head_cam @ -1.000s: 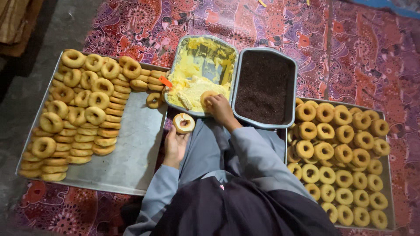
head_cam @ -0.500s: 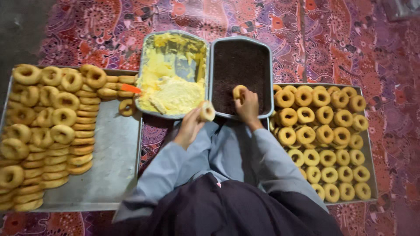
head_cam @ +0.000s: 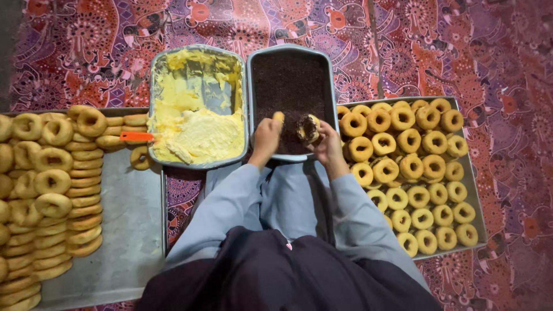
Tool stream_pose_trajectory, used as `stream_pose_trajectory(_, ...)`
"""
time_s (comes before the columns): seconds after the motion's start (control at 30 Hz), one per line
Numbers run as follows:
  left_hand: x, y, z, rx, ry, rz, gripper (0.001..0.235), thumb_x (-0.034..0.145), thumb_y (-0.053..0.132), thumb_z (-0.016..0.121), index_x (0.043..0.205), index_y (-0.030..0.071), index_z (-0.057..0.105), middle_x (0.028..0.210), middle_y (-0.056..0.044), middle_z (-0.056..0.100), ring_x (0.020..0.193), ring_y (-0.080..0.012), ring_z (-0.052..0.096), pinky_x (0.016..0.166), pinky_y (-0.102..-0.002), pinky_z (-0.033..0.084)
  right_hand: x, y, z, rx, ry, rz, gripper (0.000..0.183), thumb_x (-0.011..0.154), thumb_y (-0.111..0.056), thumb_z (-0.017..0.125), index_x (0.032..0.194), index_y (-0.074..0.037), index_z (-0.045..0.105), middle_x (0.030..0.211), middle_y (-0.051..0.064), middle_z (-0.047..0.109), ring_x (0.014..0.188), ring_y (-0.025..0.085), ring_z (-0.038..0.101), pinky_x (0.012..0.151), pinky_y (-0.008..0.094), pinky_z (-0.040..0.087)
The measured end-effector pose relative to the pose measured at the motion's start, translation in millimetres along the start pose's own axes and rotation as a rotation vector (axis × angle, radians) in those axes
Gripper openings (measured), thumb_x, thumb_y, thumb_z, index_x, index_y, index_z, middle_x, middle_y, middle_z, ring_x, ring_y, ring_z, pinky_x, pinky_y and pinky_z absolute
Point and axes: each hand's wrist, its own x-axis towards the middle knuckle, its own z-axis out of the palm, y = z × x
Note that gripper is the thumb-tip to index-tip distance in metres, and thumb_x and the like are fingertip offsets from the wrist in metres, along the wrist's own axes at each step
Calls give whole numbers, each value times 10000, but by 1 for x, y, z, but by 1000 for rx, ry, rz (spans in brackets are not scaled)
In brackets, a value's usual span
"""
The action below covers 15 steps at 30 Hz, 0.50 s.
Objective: The person fills ring-shaped donuts with a yellow paste using a small orange spatula, then rolls them in a dark granular topping. The filled donuts are placed on a metal tray to the right.
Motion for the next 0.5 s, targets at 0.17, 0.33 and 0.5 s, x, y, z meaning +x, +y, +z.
stream_pose_trajectory(0.17,3,-25,9,-1401,-227,-332,375,1081,302,397,1294,48,572,1252,-123,653,1159,-283,646,1009,-461,537,-27,-1,44,-505,-151,-675,290,959,-64,682,1248,-44,668,1167,69,708,1074,211,658,960,390,527)
stream_pose_trajectory(0.33,1,-27,23,-1580,-313,-315,380,1105,275,377,1331,36,567,1283,-126,642,1194,-283,622,1060,-465,499,-64,-17,88,-1217,-142,-1291,306,870,-106,725,1168,-165,694,1183,17,693,1156,261,645,996,358,566)
stream_pose_trajectory(0.5,0,1,14,-1589,-355,-248,380,1074,240,390,1326,31,583,1306,-153,646,1198,-297,639,1062,-497,509,-52,-21,88,-520,-2,-584,499,877,-179,741,1341,-169,557,1310,78,612,1085,266,612,925,437,516)
